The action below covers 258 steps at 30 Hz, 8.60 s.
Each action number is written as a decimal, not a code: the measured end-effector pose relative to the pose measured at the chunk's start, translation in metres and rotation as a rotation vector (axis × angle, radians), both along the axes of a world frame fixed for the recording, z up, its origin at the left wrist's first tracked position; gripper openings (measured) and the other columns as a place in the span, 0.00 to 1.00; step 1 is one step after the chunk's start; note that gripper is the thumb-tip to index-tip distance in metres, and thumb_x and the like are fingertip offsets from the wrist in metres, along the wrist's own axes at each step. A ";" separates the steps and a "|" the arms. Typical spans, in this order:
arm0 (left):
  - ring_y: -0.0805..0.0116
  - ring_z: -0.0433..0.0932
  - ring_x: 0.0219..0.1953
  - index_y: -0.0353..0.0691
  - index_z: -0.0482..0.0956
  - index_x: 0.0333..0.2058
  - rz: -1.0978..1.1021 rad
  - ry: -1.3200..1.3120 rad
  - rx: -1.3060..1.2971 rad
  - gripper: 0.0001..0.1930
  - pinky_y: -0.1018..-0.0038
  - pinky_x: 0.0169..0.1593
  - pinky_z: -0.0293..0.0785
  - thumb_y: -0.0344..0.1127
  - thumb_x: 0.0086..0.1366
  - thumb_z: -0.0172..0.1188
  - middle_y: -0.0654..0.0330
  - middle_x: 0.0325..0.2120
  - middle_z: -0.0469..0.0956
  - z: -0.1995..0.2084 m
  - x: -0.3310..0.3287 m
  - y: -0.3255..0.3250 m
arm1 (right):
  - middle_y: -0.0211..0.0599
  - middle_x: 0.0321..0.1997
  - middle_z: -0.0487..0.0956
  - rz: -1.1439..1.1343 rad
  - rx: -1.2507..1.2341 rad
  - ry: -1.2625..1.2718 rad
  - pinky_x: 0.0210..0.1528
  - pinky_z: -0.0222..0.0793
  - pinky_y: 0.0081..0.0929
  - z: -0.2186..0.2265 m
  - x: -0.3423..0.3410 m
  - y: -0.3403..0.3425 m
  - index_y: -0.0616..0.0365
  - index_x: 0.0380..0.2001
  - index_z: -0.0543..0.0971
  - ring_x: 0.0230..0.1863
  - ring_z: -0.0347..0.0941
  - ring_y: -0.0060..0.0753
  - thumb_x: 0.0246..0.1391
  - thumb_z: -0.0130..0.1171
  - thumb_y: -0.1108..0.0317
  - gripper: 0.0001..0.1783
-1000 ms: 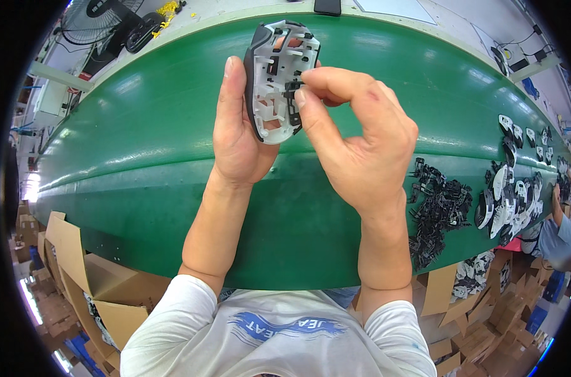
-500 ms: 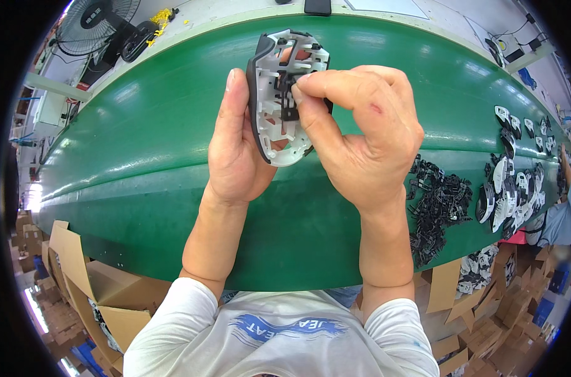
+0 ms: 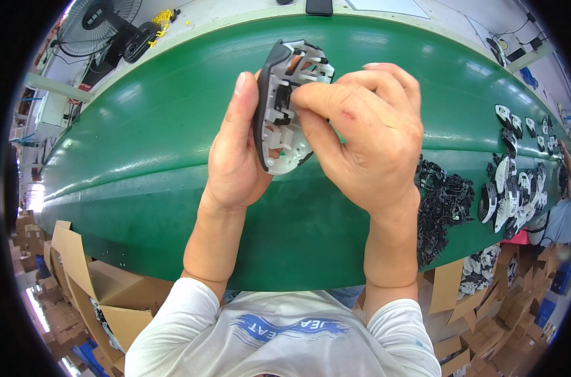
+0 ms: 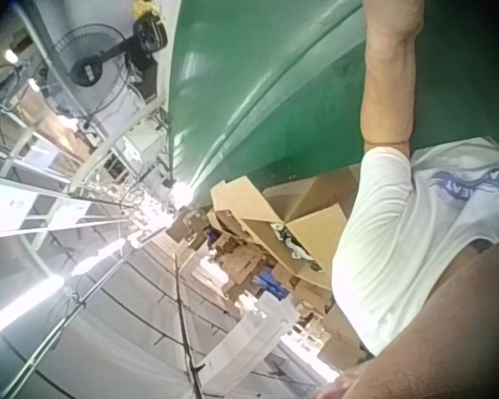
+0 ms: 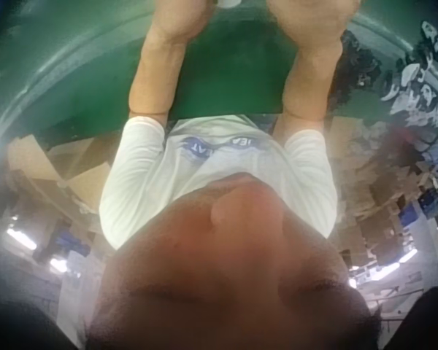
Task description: The person assembles computer mouse shells by picking up small plastic components and pressing them into the mouse casings by hand, then placing the assembled casings onto the conveyor belt.
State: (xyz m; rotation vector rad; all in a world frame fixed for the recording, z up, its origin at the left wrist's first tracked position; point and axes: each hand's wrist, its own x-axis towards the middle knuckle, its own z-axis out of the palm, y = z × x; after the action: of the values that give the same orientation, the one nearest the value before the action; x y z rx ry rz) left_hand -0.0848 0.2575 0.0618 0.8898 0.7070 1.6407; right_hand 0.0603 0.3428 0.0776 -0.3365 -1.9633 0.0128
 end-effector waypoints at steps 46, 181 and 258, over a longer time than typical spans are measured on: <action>0.59 0.85 0.50 0.28 0.69 0.63 0.521 0.463 0.138 0.25 0.65 0.55 0.82 0.20 0.68 0.49 0.47 0.50 0.84 -0.031 0.009 0.013 | 0.37 0.68 0.72 0.186 -0.867 0.045 0.57 0.77 0.26 -0.006 -0.019 -0.029 0.54 0.78 0.63 0.57 0.77 0.26 0.59 0.56 0.86 0.43; 0.75 0.78 0.43 0.35 0.78 0.51 0.192 0.173 -0.065 0.11 0.73 0.48 0.79 0.37 0.80 0.57 0.62 0.42 0.80 -0.137 0.033 0.025 | 0.42 0.63 0.78 0.334 -1.333 0.440 0.64 0.74 0.29 -0.155 0.017 -0.014 0.66 0.66 0.74 0.60 0.76 0.29 0.77 0.53 0.70 0.20; 0.80 0.76 0.32 0.38 0.75 0.40 0.158 -0.053 -0.073 0.13 0.78 0.38 0.77 0.40 0.84 0.51 0.67 0.31 0.77 -0.141 0.046 0.037 | 0.30 0.46 0.81 0.346 -1.361 0.425 0.51 0.73 0.22 -0.160 0.034 -0.003 0.60 0.54 0.78 0.44 0.74 0.19 0.76 0.57 0.66 0.12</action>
State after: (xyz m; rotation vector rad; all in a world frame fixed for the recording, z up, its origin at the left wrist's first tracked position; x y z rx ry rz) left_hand -0.0388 0.2945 -0.0788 0.7511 0.8126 1.7592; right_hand 0.0943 0.3393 -0.0825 -0.7614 -1.2903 1.5428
